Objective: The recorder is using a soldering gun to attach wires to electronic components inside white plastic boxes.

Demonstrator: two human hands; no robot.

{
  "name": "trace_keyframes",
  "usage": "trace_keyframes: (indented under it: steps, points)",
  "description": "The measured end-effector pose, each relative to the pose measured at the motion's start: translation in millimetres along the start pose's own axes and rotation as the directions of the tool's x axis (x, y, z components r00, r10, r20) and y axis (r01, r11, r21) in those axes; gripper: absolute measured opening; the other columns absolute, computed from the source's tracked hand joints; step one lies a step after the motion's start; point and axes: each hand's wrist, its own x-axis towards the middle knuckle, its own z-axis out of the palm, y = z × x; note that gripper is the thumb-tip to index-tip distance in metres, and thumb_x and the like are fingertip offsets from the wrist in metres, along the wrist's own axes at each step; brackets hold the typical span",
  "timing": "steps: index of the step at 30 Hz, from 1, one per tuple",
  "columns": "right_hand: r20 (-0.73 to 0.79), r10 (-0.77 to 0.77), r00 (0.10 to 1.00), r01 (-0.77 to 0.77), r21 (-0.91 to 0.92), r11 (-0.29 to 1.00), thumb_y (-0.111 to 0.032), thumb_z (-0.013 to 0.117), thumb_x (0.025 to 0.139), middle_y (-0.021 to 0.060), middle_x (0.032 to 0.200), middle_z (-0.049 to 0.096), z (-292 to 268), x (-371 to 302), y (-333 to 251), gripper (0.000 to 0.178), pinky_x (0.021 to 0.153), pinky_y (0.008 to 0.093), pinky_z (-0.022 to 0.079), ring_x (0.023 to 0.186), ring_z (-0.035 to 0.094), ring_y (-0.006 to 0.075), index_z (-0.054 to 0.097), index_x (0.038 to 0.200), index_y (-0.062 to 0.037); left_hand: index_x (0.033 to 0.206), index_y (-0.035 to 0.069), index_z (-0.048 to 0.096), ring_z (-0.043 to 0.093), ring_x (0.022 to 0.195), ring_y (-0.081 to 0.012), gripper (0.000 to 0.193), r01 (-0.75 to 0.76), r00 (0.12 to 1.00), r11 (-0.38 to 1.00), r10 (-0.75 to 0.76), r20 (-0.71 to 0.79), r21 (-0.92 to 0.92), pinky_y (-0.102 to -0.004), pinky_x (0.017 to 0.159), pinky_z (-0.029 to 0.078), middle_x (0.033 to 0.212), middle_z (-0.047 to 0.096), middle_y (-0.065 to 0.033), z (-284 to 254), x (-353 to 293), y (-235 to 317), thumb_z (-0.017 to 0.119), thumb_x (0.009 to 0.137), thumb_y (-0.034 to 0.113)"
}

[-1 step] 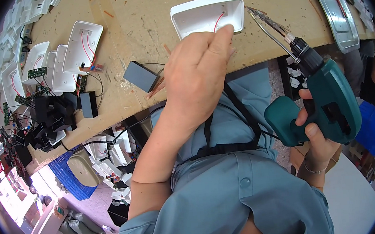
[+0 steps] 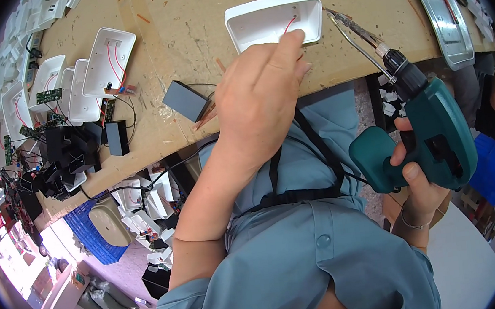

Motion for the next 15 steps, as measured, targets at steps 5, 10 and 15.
trace_keyframes:
  steps: [5, 10, 15]
  points:
    - [-0.006, -0.013, 1.000, 0.013, -0.003, 1.000, -0.026, 0.070, 0.074, 0.0229, 0.101, 0.058, 0.7, 1.5, 0.4, 0.060, 0.055, 0.0236, 0.046, 0.064, 0.057, 0.0142, 0.046, 0.114, 0.0115, 0.092, 0.003, 0.059, 0.057, 0.060, -0.0158, 0.027, 0.158, 0.978, 0.974, -0.177, -0.107, -0.164, -0.0259, 0.053, 0.044, 0.068, 0.057, -0.0051, 2.5, -0.5, -2.0, 0.069, 0.068, 0.001]
    - [-0.007, -0.030, 1.000, 0.030, -0.004, 1.000, -0.026, 0.070, 0.074, 0.0226, 0.102, 0.058, 0.1, 1.5, 3.4, 0.059, 0.055, 0.0236, 0.046, 0.064, 0.057, 0.0140, 0.046, 0.114, 0.0112, 0.091, 0.002, 0.058, 0.059, 0.062, -0.0148, 0.027, 0.268, 0.932, 0.895, -0.334, -0.140, -0.356, -0.0236, 0.055, 0.047, 0.072, 0.058, -0.0064, 7.9, -2.3, 1.6, 0.071, 0.067, 0.001]
    - [-0.011, -0.016, 1.000, 0.016, 0.002, 1.000, -0.026, 0.071, 0.074, 0.0227, 0.102, 0.058, 0.5, 1.1, 2.8, 0.060, 0.056, 0.0238, 0.046, 0.064, 0.057, 0.0140, 0.046, 0.114, 0.0110, 0.089, 0.001, 0.058, 0.060, 0.063, -0.0154, 0.026, 0.295, 0.928, 0.880, -0.357, -0.110, -0.372, -0.0232, 0.057, 0.048, 0.076, 0.059, -0.0084, 5.3, -1.7, -2.7, 0.071, 0.066, 0.000]
